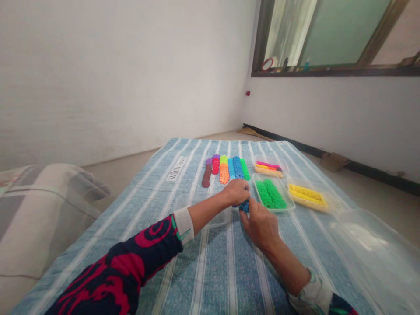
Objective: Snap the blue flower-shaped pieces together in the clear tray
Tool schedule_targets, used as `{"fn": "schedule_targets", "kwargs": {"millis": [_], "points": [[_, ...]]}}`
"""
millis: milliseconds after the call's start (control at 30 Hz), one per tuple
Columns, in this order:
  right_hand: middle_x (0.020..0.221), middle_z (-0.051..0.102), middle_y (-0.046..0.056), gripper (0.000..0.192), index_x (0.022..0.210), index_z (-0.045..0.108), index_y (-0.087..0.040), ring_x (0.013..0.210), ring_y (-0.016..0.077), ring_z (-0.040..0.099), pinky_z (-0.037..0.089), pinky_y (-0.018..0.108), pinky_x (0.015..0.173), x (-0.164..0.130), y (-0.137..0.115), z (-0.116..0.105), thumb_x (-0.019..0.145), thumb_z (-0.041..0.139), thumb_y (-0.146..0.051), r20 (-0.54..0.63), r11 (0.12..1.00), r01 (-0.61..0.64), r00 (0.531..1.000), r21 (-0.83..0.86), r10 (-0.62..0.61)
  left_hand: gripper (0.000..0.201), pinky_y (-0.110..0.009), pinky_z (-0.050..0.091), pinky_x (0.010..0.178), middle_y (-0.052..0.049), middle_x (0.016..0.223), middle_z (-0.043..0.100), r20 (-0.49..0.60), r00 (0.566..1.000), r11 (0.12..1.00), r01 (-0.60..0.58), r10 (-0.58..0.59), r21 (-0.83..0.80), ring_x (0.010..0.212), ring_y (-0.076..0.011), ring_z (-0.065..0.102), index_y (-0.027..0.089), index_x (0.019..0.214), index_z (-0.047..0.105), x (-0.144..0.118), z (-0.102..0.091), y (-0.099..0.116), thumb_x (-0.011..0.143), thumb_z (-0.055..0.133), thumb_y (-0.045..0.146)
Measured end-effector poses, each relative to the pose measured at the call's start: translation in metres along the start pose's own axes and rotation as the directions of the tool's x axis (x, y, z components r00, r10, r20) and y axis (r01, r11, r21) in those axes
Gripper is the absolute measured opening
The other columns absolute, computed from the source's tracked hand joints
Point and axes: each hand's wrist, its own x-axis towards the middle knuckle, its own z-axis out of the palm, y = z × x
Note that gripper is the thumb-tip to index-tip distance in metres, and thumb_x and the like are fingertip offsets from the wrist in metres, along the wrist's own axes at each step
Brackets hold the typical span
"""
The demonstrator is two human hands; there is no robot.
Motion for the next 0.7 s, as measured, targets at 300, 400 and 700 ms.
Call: {"fn": "schedule_targets", "kwargs": {"millis": [300, 400, 700], "points": [[0.084, 0.069, 0.009, 0.022, 0.107, 0.059, -0.012, 0.074, 0.023, 0.066, 0.036, 0.029, 0.057, 0.023, -0.042, -0.037, 0.091, 0.054, -0.027, 0.117, 0.982, 0.168, 0.977, 0.084, -0.177, 0.022, -0.022, 0.053, 0.063, -0.004, 0.074, 0.071, -0.081, 0.986, 0.987, 0.139, -0.145, -0.077, 0.067, -0.0135, 0.065, 0.013, 0.088, 0.074, -0.044, -0.038, -0.028, 0.076, 0.056, 0.019], [0.089, 0.069, 0.01, 0.02, 0.107, 0.057, -0.013, 0.079, 0.023, 0.067, 0.039, 0.029, 0.06, 0.028, -0.062, -0.041, 0.092, 0.052, -0.025, 0.186, 0.958, 0.243, 0.945, 0.15, -0.268, 0.024, -0.019, 0.051, 0.054, -0.003, 0.072, 0.07, -0.08, 0.969, 0.969, 0.225, -0.233, -0.1, 0.058, -0.0115, 0.063, 0.012, 0.091, 0.072, -0.066, -0.046, -0.045, 0.077, 0.054, 0.019], [0.102, 0.072, 0.013, 0.029, 0.11, 0.061, -0.014, 0.091, 0.0252, 0.068, 0.043, 0.03, 0.07, 0.042, -0.092, -0.03, 0.088, 0.057, -0.033, 0.398, 0.838, 0.425, 0.742, 0.342, -0.539, 0.024, -0.024, 0.052, 0.051, -0.009, 0.067, 0.071, 0.057, 0.913, 0.912, 0.397, -0.404, 0.099, 0.056, -0.0173, 0.067, 0.011, 0.077, 0.073, -0.114, -0.047, -0.083, 0.079, 0.05, 0.02]]}}
